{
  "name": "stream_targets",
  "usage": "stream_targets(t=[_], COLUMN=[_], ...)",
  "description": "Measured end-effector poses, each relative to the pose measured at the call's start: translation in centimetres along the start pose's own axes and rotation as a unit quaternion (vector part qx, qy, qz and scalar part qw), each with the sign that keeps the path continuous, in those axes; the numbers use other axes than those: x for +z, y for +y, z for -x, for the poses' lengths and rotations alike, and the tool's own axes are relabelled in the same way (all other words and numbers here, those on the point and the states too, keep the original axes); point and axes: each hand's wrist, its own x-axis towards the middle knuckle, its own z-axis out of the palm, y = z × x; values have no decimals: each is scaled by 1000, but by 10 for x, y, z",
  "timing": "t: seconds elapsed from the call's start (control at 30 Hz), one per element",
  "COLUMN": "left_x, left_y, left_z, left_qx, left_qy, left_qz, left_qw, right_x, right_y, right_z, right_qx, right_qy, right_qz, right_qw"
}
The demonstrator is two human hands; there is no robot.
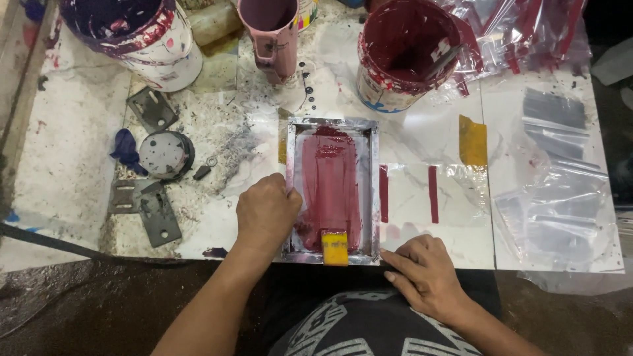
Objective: The person spreads red ink evenly across a rectangular screen printing frame using a yellow squeegee. They then place a clear plastic sheet over a white surface and press the inked screen onto it to transfer the ink, repeating the process to create multiple prints.
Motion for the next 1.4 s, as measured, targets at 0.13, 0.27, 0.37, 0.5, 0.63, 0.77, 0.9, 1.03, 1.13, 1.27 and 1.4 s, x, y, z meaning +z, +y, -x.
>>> stream_targets(t=[0.13,0.27,0.37,0.5,0.63,0.77,0.9,1.03,1.13,1.27,1.4], left_x=[3,3,4,4,4,8,6,6,5,10,11], left_y=[-2,-2,-2,-1,0,-3,-1,-1,-1,-3,-4], left_z=[4,5,5,5,4,2,2,2,2,2,2], left_qx=[11,15,15,16,-3,12,6,-11,-13,10,18], left_qy=[28,26,23,30,13,16,13,13,1,25,29], left_qz=[5,9,8,11,6,1,1,5,17,9,14], left_qw=[1000,1000,1000,999,1000,1000,1000,1000,1000,1000,999], right_x=[0,-1,-3,-4,-5,-3,-4,-4,-3,-2,-2], right_y=[0,-2,-4,-5,-4,-3,-3,-2,-2,0,0], right_z=[0,-1,-3,-5,-4,-2,-3,-2,-3,1,1], right_qx=[-6,-4,2,4,5,4,4,7,-3,1,-1], right_qy=[2,6,7,14,9,11,11,5,12,2,4], right_qz=[2,-5,-13,-17,-23,-21,-23,-8,-13,-8,-11], right_qw=[1000,1000,1000,1000,1000,1000,1000,1000,1000,1000,1000])
